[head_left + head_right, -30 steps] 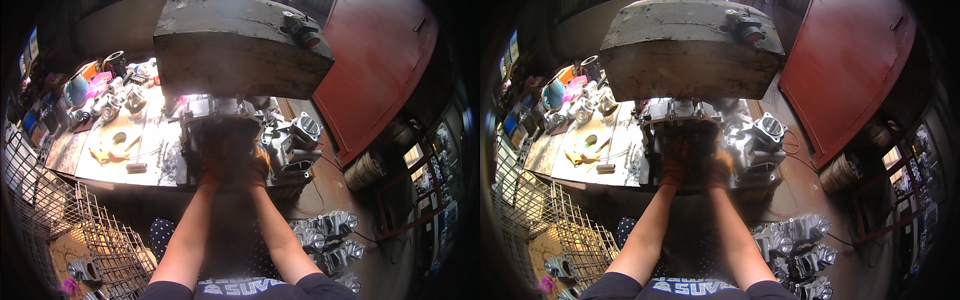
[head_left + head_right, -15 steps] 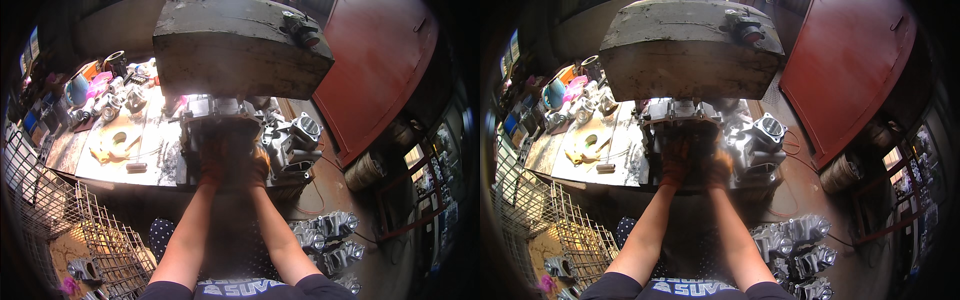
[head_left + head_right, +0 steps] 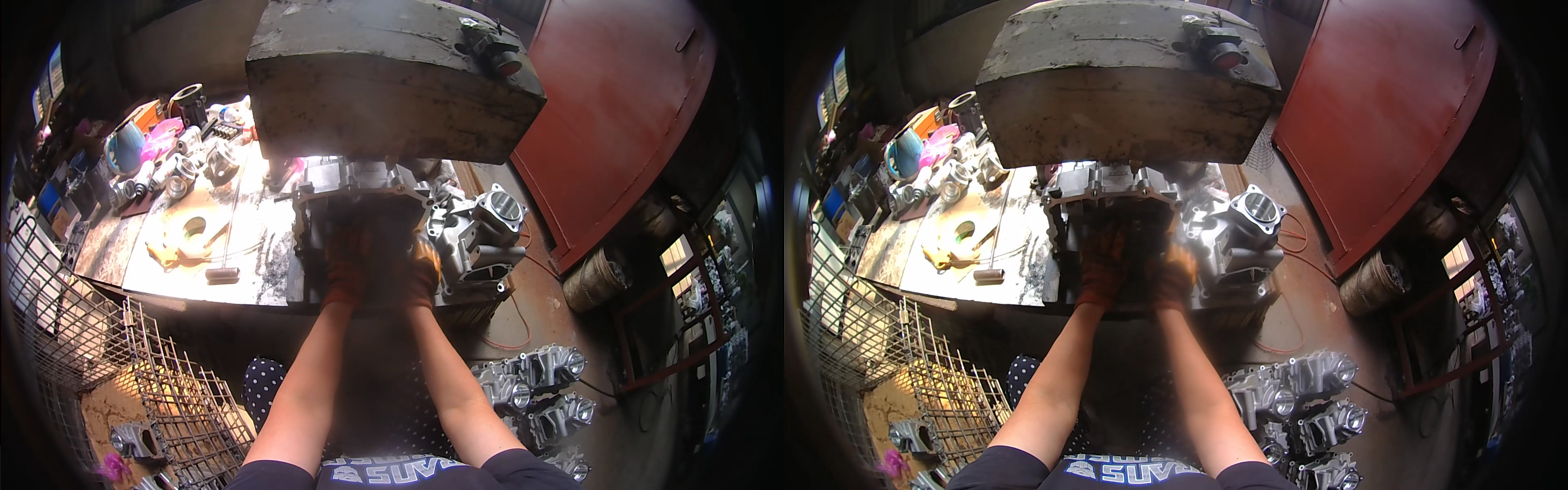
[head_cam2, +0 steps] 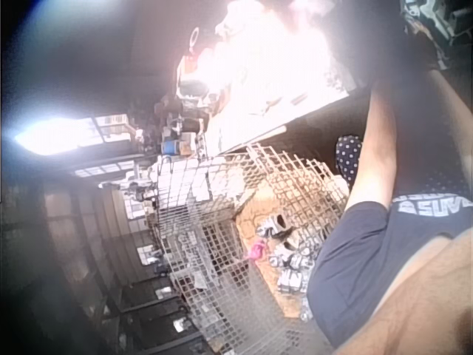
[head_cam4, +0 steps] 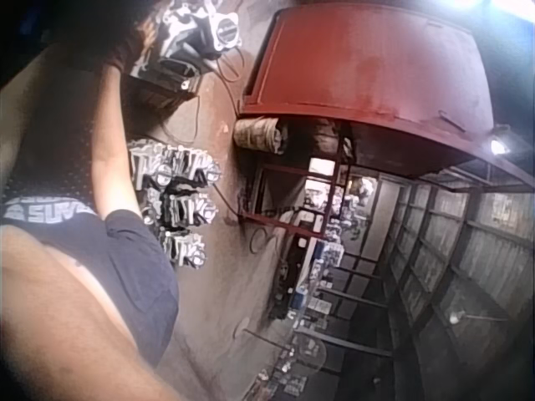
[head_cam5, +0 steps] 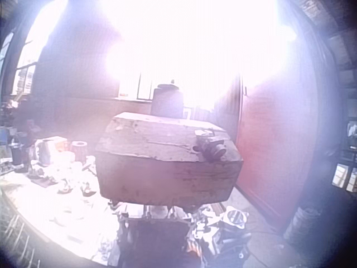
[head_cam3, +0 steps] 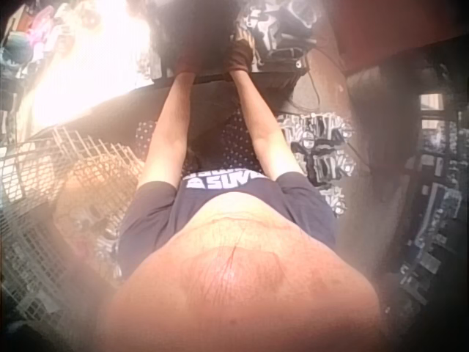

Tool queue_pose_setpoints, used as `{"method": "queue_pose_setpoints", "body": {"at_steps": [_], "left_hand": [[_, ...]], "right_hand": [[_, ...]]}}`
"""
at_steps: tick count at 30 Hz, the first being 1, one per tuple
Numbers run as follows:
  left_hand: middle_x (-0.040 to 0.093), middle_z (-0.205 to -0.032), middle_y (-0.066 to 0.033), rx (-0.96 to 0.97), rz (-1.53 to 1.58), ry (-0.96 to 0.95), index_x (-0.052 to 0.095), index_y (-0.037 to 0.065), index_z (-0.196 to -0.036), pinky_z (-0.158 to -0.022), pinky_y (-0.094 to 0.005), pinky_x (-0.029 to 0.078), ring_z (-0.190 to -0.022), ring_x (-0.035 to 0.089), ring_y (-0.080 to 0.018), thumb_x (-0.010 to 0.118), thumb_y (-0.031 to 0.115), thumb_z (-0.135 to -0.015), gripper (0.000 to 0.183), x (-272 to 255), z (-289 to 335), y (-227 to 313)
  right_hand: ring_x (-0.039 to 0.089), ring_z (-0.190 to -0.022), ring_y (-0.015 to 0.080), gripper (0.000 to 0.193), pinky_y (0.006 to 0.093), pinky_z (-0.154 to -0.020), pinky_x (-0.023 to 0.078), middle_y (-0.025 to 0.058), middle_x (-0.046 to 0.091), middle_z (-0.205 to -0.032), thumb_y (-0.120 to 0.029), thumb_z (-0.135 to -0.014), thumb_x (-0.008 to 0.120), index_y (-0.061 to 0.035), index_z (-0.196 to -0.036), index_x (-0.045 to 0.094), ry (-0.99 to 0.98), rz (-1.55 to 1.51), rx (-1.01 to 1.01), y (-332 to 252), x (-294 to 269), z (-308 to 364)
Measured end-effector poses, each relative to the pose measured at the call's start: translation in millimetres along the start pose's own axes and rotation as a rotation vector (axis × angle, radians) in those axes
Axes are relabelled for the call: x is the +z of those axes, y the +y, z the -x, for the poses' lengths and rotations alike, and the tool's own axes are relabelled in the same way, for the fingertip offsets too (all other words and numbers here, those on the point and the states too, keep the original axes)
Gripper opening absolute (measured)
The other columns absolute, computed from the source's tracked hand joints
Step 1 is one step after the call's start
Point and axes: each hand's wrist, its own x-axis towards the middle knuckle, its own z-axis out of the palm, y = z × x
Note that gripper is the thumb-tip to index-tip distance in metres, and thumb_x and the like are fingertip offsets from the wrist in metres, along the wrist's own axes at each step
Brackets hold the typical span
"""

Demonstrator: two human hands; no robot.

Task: The person cleans multiple metal engine-like castings by spraying them with air, then moves them one at a time to a station where they hold the casting under a machine and rotates it, before returning them to a wire cage.

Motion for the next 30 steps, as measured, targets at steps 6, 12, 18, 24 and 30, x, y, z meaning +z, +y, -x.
{"method": "queue_pose_setpoints", "body": {"at_steps": [6, 12, 18, 24, 30], "left_hand": [[0.036, -0.137, -0.0101, 0.014, -0.068, 0.051, 0.034, 0.013, -0.136, -0.105, -0.0455, 0.024, -0.124, 0.036, -0.0285, 0.062, 0.029, -0.073, 0.07, 3, 0, -4], [0.05, -0.123, -0.0152, -0.028, 0.169, 0.414, 0.044, 0.004, -0.128, -0.098, -0.0447, 0.033, -0.111, 0.049, -0.0316, 0.061, 0.027, -0.076, 0.059, -71, 3, 18], [0.059, -0.104, -0.0148, -0.316, 0.394, 0.601, 0.048, -0.001, -0.12, -0.085, -0.0368, 0.045, -0.093, 0.057, -0.0278, 0.063, 0.027, -0.079, 0.053, -131, -23, -26], [0.057, -0.103, -0.0066, -0.273, 1.36, -0.007, 0.047, 0.0, -0.12, -0.082, -0.0253, 0.046, -0.091, 0.055, -0.0152, 0.045, 0.033, -0.092, 0.043, -29, -48, -159], [0.06, -0.101, -0.0087, -0.261, 1.248, -0.011, 0.052, 0.001, -0.113, -0.078, -0.0307, 0.047, -0.086, 0.059, -0.0191, 0.063, 0.024, -0.081, 0.041, -122, 3, -51]], "right_hand": [[0.052, -0.102, 0.028, 0.048, 0.0406, -0.093, 0.037, 0.0137, 0.056, -0.107, -0.037, -0.077, 0.056, -0.0099, -0.116, 0.052, 0.117, 0.08, -0.13, -13, -7, 2], [0.053, -0.099, 0.0283, 0.046, 0.0413, -0.091, 0.038, 0.0139, 0.056, -0.103, -0.034, -0.078, 0.056, -0.0066, -0.114, 0.051, 0.213, 0.482, -0.264, 37, 33, -9], [0.045, -0.115, 0.0353, 0.072, 0.0442, -0.104, 0.028, 0.0236, 0.046, -0.123, -0.04, -0.083, 0.053, 0.0026, -0.135, 0.026, 0.188, 0.247, -0.295, -13, -15, 19], [0.056, -0.089, 0.0294, 0.035, 0.0379, -0.08, 0.044, 0.0156, 0.058, -0.097, -0.028, -0.085, 0.048, -0.0016, -0.107, 0.053, 0.286, 0.043, -0.251, -14, -5, 7], [0.058, -0.072, 0.0145, 0.02, 0.0266, -0.062, 0.048, 0.006, 0.061, -0.081, -0.014, -0.087, 0.046, -0.0056, -0.097, 0.061, -0.041, -0.926, 0.215, 30, -61, 9]]}}
